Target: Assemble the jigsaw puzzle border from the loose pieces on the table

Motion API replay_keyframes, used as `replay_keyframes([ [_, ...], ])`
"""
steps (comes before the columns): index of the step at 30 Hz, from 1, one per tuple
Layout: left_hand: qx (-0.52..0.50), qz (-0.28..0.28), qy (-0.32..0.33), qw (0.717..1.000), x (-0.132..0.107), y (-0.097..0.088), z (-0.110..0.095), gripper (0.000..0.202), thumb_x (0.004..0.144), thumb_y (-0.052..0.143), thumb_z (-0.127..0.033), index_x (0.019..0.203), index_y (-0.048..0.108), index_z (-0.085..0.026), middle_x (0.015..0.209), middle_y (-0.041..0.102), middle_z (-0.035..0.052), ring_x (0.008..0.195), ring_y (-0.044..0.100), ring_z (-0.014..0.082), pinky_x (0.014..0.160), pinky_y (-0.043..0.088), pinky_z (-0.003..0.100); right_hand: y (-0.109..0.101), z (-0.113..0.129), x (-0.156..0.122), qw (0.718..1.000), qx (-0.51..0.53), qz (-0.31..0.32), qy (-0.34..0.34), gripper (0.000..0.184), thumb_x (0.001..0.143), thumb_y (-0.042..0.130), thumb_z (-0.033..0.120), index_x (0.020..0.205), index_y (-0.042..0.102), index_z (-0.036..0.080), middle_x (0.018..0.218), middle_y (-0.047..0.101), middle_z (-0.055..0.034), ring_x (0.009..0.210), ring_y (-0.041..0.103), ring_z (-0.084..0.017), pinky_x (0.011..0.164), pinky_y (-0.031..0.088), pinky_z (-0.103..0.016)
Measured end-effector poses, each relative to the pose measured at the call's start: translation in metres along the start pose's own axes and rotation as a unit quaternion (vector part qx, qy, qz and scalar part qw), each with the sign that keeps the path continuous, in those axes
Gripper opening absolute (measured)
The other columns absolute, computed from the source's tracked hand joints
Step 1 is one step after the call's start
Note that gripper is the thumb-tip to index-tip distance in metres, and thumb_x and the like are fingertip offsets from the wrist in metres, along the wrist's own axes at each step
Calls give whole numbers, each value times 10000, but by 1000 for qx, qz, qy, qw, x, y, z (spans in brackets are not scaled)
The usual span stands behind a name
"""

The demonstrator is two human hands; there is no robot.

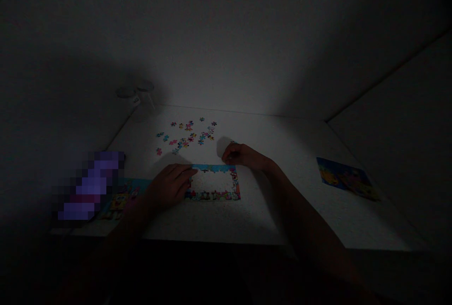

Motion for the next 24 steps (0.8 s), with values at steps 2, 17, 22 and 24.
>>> replay_keyframes([
  [2,7,-14,4,1000,-1,-3,0,323,903,394,-111,1130,625,-113,1070,646,119,989,578,204,844,533,383,-2,-3,1,1000,13,-23,5,121,728,662,261,804,684,170,832,663,-29,788,610,-161,770,478,-333],
  [17,28,-28,-41,998,-2,-8,5,292,900,443,-161,1110,646,-162,1042,657,101,965,603,204,853,521,386,-19,-24,5,973,77,-217,30,180,682,627,291,801,646,158,745,628,-13,661,541,-131,625,417,-271],
  [22,1,28,-45,999,-1,7,11,302,924,468,-292,1165,605,-172,1133,638,95,1044,582,223,897,492,404,-20,-23,4,970,74,-229,41,184,688,612,282,813,653,154,718,615,-6,632,521,-119,596,405,-255],
  [24,-3,39,-42,998,-1,10,13,283,932,460,-302,1141,609,-181,1126,640,84,1036,580,220,888,486,404,-20,-23,4,970,75,-229,45,188,690,609,283,820,654,155,719,611,-5,624,511,-115,585,397,-249],
])
Point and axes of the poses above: each hand's wrist, its own x-axis towards the middle knuckle, its own y-axis out of the palm, z = x × y, the point moved 6 cm from there along x, towards the middle knuckle
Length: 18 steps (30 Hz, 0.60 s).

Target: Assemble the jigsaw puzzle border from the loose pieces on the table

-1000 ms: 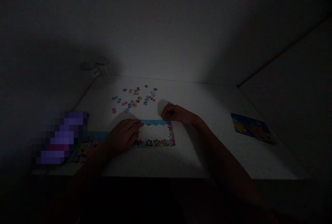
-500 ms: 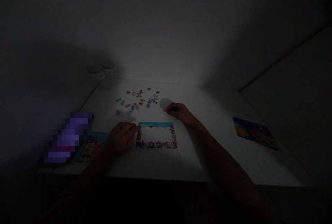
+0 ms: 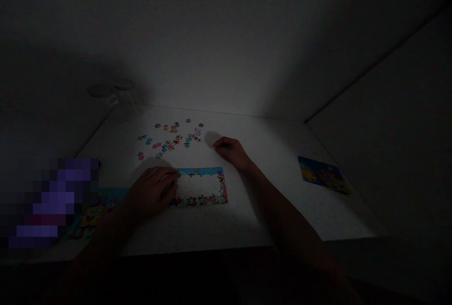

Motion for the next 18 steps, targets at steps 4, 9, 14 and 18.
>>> replay_keyframes([
  [4,4,3,8,1000,0,2,3,271,939,452,-305,1125,611,-188,1112,641,77,1012,576,217,878,475,404,0,-1,1,1000,4,1,4,195,687,615,306,815,647,162,712,600,-4,624,500,-114,571,386,-244],
  [9,2,9,9,1000,-2,6,5,279,938,456,-278,1154,596,-172,1135,627,92,1029,565,234,866,474,425,0,-4,2,1000,9,2,11,190,684,613,287,819,647,158,672,574,5,609,486,-111,556,377,-241],
  [14,-6,-5,-4,1000,0,2,4,284,932,453,-297,1148,598,-184,1129,634,89,1026,576,225,870,479,412,0,-4,2,1000,14,-1,12,192,694,621,287,826,654,152,666,572,7,602,488,-110,556,375,-241],
  [18,0,-25,7,1000,3,-4,-3,232,920,482,-271,1095,609,-186,1090,645,78,998,589,212,844,502,385,0,-6,2,1000,17,-4,8,171,703,624,284,813,657,157,660,573,9,589,487,-109,548,370,-242],
])
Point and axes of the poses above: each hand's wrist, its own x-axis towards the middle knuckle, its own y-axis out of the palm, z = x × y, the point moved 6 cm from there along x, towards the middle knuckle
